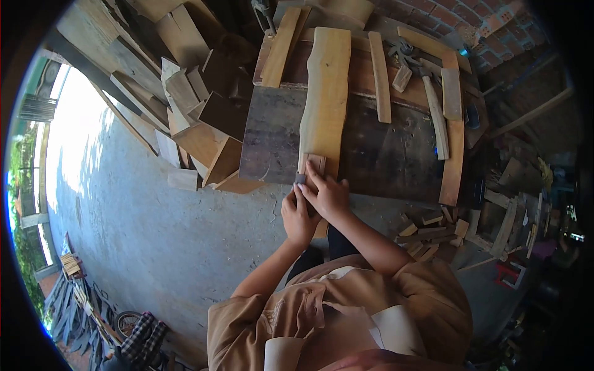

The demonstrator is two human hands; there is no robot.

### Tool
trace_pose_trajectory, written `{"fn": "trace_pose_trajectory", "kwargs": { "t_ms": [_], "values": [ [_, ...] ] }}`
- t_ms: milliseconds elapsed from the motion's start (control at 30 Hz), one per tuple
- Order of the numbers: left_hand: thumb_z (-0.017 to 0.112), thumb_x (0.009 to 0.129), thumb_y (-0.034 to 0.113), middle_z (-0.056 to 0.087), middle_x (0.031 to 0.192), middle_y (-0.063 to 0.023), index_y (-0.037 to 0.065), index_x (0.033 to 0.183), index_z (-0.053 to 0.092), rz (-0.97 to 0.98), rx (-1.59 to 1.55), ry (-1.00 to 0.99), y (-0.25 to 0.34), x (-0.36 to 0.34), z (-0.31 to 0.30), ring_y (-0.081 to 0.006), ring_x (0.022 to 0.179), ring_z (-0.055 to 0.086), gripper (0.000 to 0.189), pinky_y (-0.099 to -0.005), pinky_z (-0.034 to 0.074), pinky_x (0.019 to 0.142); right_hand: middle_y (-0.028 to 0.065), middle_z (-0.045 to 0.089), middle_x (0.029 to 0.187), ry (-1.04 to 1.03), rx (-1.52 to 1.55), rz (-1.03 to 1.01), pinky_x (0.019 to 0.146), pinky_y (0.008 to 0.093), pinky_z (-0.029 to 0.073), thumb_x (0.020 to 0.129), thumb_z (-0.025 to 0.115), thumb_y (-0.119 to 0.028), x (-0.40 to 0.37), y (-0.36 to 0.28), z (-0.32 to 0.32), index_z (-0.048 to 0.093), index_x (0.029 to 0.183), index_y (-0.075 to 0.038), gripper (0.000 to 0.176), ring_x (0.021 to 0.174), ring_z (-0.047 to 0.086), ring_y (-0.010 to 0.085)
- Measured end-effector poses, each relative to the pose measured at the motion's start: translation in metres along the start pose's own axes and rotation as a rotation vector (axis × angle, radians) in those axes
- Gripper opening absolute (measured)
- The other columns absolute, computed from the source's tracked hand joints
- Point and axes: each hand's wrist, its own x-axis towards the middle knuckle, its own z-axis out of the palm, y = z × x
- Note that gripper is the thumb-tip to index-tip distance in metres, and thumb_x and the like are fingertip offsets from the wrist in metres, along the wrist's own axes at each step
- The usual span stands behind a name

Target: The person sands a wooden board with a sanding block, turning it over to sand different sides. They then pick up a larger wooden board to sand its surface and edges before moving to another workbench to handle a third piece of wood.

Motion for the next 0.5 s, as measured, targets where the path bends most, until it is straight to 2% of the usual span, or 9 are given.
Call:
{"fn": "trace_pose_trajectory", "kwargs": {
  "t_ms": [133, 200, 333, 433, 500],
  "values": [
    [0.075, 0.059, 0.027, 0.046, 0.108, -0.0204, -0.006, 0.129, 0.034, 0.018, 0.038, 0.081, 0.029, 0.106, 0.022, -0.0357, 0.097, 0.049, 0.087, -0.0401, 0.042, 0.082, 0.0126, 0.062, 0.076, 0.009, -0.057, 0.014, 0.062, 0.0399, 0.035, 0.076, 0.058, -0.047, 0.105, 0.023, -0.028, 0.043, 0.129, -0.025, 0.059, 0.065, 0.06, 0.0259],
    [0.074, 0.06, 0.027, 0.046, 0.107, -0.0206, -0.006, 0.128, 0.035, 0.033, 0.049, 0.125, 0.038, 0.161, 0.036, -0.036, 0.097, 0.05, 0.085, -0.04, 0.043, 0.081, 0.0125, 0.062, 0.076, -0.001, -0.026, 0.026, 0.07, 0.0461, 0.037, 0.077, 0.054, -0.051, 0.161, 0.04, -0.034, 0.04, 0.13, -0.03, 0.059, 0.07, 0.061, 0.0271],
    [0.073, 0.06, 0.03, 0.047, 0.106, -0.0202, -0.005, 0.127, 0.036, 0.031, 0.071, 0.202, 0.054, 0.266, 0.06, -0.0356, 0.097, 0.05, 0.084, -0.0397, 0.045, 0.08, 0.0138, 0.063, 0.087, -0.095, -0.027, 0.071, 0.082, 0.0512, 0.035, 0.078, 0.051, -0.053, 0.268, 0.056, -0.063, 0.036, 0.132, -0.033, 0.06, 0.086, 0.061, 0.0294],
    [0.072, 0.061, 0.03, 0.047, 0.106, -0.0191, -0.003, 0.128, 0.036, 0.0, 0.094, 0.183, 0.06, 0.324, 0.067, -0.0346, 0.099, 0.05, 0.083, -0.0392, 0.045, 0.08, 0.0129, 0.064, 0.096, -0.065, -0.038, 0.055, 0.084, 0.0514, 0.035, 0.079, 0.047, -0.055, 0.324, 0.062, -0.074, 0.034, 0.133, -0.032, 0.06, 0.094, 0.059, 0.0299],
    [0.072, 0.062, 0.026, 0.046, 0.106, -0.0172, -0.003, 0.128, 0.035, -0.033, 0.075, 0.155, 0.065, 0.34, 0.067, -0.0324, 0.099, 0.048, 0.081, -0.0394, 0.043, 0.081, 0.0118, 0.063, 0.099, -0.064, -0.059, 0.059, 0.087, 0.0473, 0.035, 0.08, 0.044, -0.057, 0.338, 0.061, -0.082, 0.033, 0.134, -0.028, 0.062, 0.096, 0.059, 0.0293]
  ]
}}
